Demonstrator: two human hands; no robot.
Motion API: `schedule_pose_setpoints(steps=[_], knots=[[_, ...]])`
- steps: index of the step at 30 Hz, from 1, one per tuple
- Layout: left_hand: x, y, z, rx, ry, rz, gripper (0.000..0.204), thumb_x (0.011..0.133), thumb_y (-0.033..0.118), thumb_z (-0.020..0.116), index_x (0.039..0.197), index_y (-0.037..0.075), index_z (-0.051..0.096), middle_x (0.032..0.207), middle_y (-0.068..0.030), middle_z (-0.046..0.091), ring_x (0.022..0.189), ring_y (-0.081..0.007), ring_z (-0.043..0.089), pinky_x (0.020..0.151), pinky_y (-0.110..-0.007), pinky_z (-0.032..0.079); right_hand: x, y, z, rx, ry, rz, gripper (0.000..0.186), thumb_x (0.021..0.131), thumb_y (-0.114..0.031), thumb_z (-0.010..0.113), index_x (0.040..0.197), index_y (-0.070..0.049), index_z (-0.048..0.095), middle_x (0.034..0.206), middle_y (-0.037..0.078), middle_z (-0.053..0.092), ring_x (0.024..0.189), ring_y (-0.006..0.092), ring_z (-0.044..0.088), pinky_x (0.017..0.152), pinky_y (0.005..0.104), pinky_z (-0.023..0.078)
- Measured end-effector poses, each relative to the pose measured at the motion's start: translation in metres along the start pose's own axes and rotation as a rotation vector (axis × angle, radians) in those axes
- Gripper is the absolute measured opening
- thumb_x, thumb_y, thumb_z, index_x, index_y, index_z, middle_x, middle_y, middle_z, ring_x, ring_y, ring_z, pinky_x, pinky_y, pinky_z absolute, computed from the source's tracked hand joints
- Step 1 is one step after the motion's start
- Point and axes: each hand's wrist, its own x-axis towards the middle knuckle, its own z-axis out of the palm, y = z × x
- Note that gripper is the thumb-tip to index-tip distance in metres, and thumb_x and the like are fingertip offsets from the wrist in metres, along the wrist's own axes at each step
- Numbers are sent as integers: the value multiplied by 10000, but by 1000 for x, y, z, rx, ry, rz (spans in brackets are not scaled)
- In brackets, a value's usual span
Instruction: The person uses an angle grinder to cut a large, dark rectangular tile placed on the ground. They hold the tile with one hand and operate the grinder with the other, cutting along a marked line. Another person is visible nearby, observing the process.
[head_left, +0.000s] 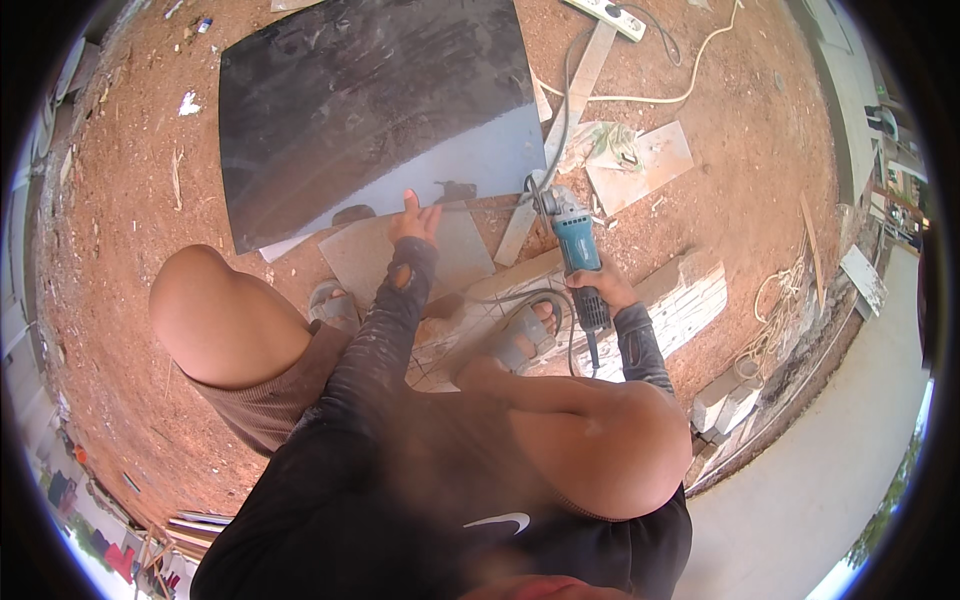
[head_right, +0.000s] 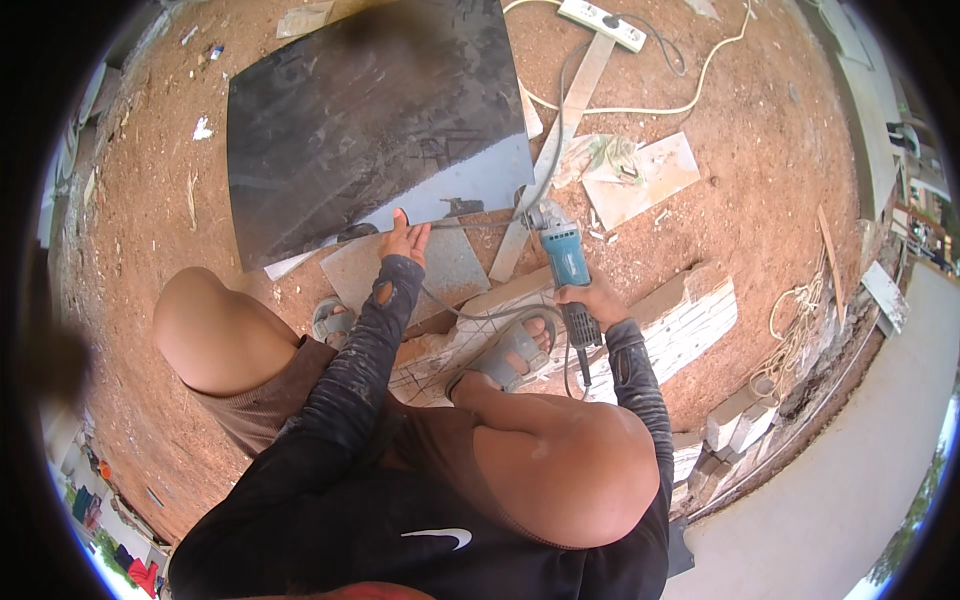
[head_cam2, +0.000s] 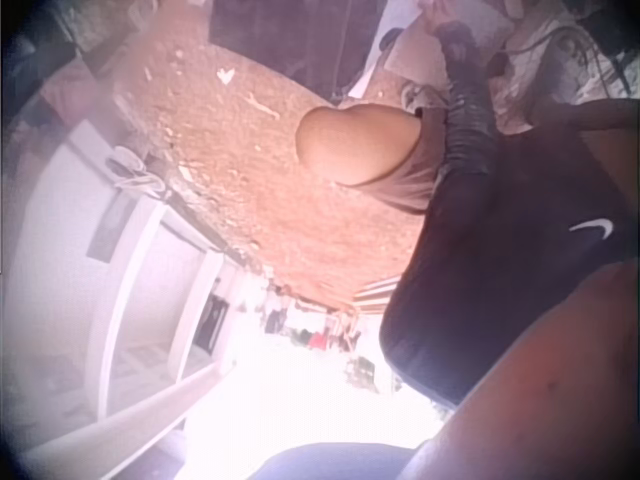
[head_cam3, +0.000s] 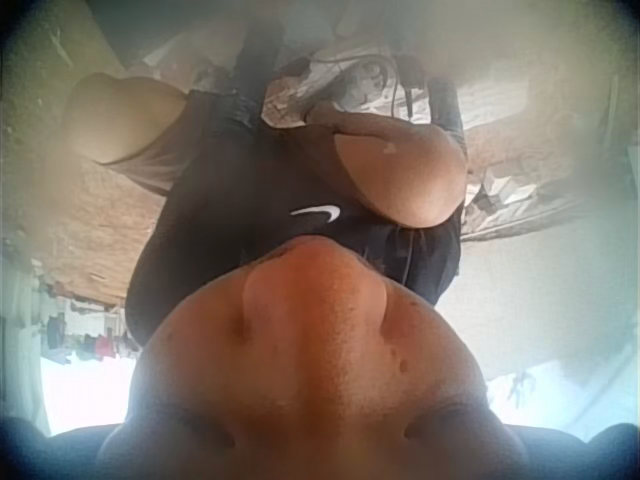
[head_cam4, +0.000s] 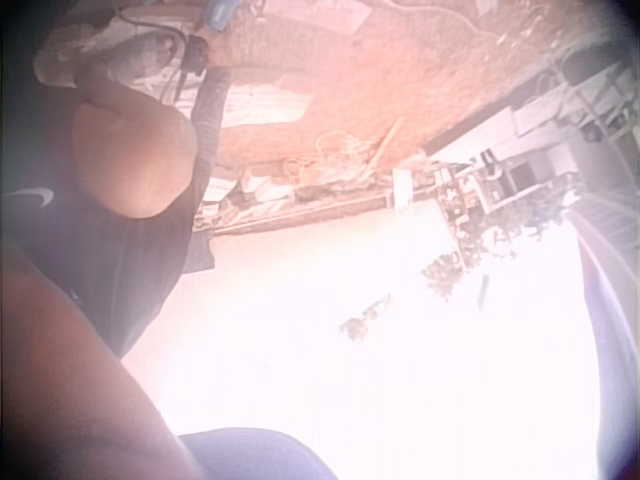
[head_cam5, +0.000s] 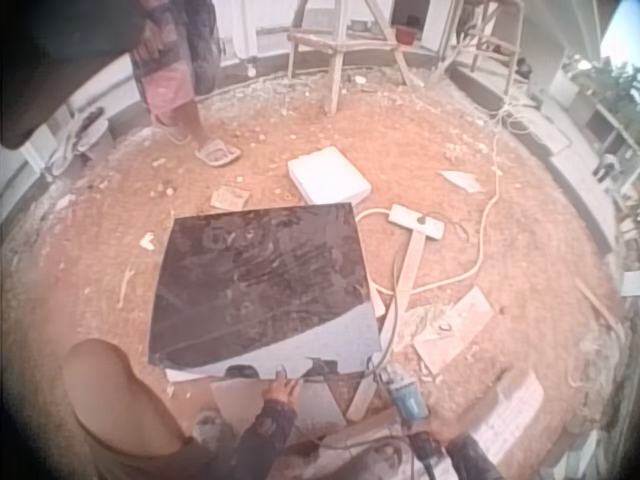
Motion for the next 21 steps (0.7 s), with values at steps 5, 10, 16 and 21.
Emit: schedule_pose_setpoints(steps=[5,10,16,21], knots=[[-4,-3,7,19,71,-12,673,911,290,760,1314,-129,421,1344,-299,533,1277,-408,545,1111,-466,501,3,6,-7,-34,8,-7,456,698,-78,738,1114,5,570,870,89,631,726,195,644,678,325,544],[-1,-2,4,25,77,-15,652,927,297,743,1319,-124,434,1342,-294,541,1270,-405,555,1107,-468,503,2,3,-4,-21,1,-5,488,696,-82,745,1143,6,568,880,92,630,731,195,643,681,328,545],[-1,-3,4,28,54,-17,623,940,303,728,1315,-113,455,1343,-287,548,1267,-401,560,1107,-464,503,0,2,-7,-5,18,14,498,705,-77,753,1158,6,562,881,89,629,726,195,642,679,326,546],[-2,-2,4,30,59,-6,654,928,310,739,1324,-119,443,1364,-296,531,1279,-403,551,1112,-460,499,2,1,-7,-14,11,30,466,713,-66,742,1138,1,561,888,85,635,713,189,648,661,318,547]])
